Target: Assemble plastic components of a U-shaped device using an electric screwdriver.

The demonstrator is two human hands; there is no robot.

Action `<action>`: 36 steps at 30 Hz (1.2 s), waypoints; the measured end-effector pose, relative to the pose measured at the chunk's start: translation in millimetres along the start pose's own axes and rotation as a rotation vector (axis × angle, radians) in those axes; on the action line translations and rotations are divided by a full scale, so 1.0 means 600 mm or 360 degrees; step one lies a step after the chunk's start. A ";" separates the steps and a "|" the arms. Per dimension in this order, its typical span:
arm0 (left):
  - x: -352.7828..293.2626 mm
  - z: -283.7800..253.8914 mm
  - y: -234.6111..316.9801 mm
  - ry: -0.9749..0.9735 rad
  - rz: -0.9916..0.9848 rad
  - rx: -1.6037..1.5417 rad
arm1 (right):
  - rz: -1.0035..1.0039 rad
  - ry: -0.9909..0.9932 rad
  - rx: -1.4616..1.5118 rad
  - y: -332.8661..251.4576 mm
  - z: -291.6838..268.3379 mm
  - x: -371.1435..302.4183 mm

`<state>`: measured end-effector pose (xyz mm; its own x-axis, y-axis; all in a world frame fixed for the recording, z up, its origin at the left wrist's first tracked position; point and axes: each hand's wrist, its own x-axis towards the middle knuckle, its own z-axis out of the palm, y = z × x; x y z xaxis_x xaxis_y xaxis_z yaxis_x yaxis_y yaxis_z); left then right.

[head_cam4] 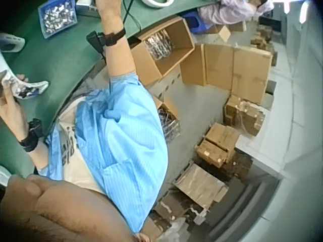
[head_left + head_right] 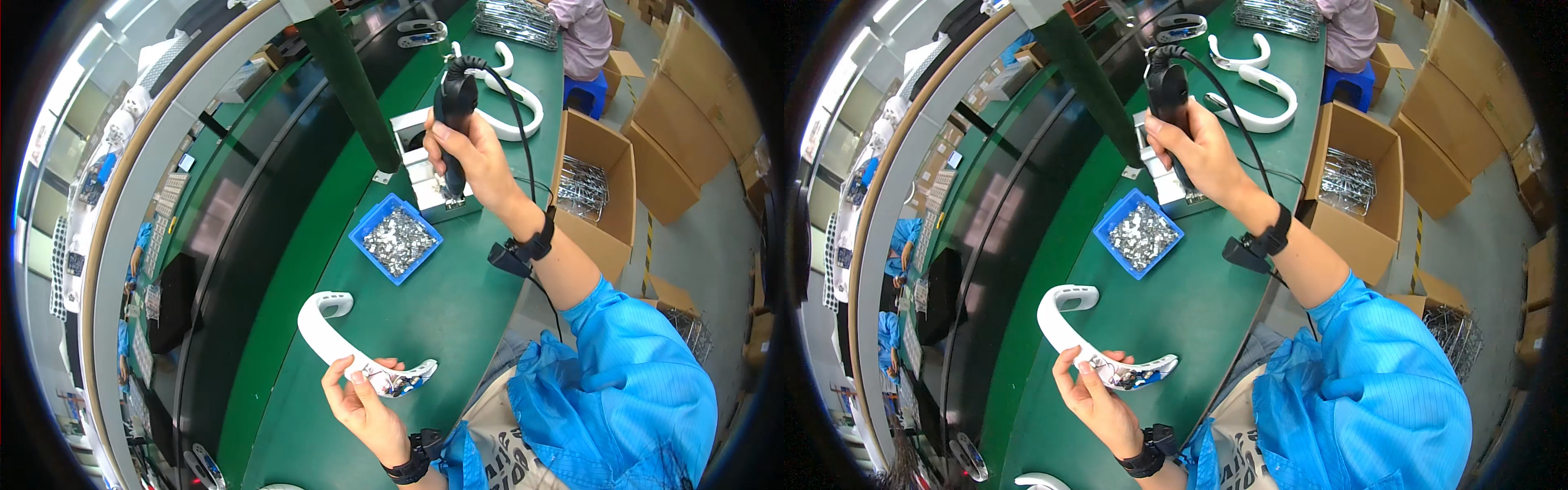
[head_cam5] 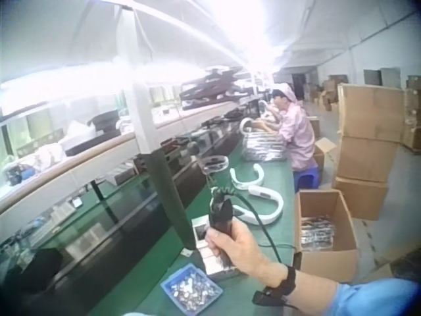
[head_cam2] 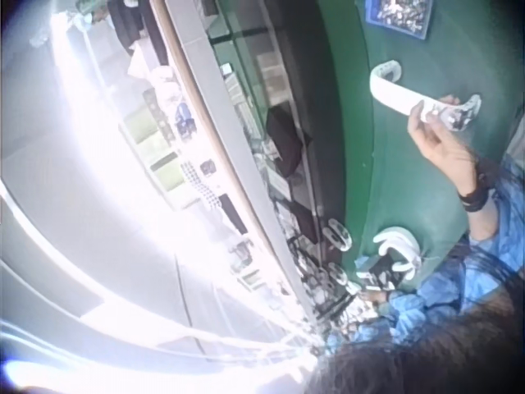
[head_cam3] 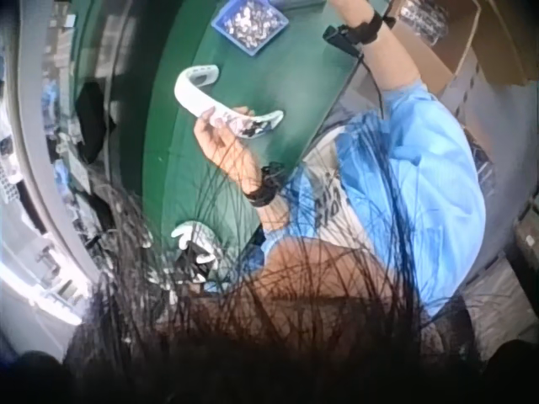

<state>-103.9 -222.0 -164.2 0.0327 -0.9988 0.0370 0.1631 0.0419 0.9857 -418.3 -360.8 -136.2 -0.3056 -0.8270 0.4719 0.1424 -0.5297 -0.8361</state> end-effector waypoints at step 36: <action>0.004 0.031 -0.011 0.0088 0.0282 0.0384 | 0.0352 -0.0920 0.0974 -0.148 0.240 -0.125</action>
<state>-123.4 -225.4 -167.3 0.0945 -0.9732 0.2096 -0.0888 0.2014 0.9755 -272.3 -278.9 -57.2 0.2914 -0.8008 0.5232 0.6740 -0.2163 -0.7064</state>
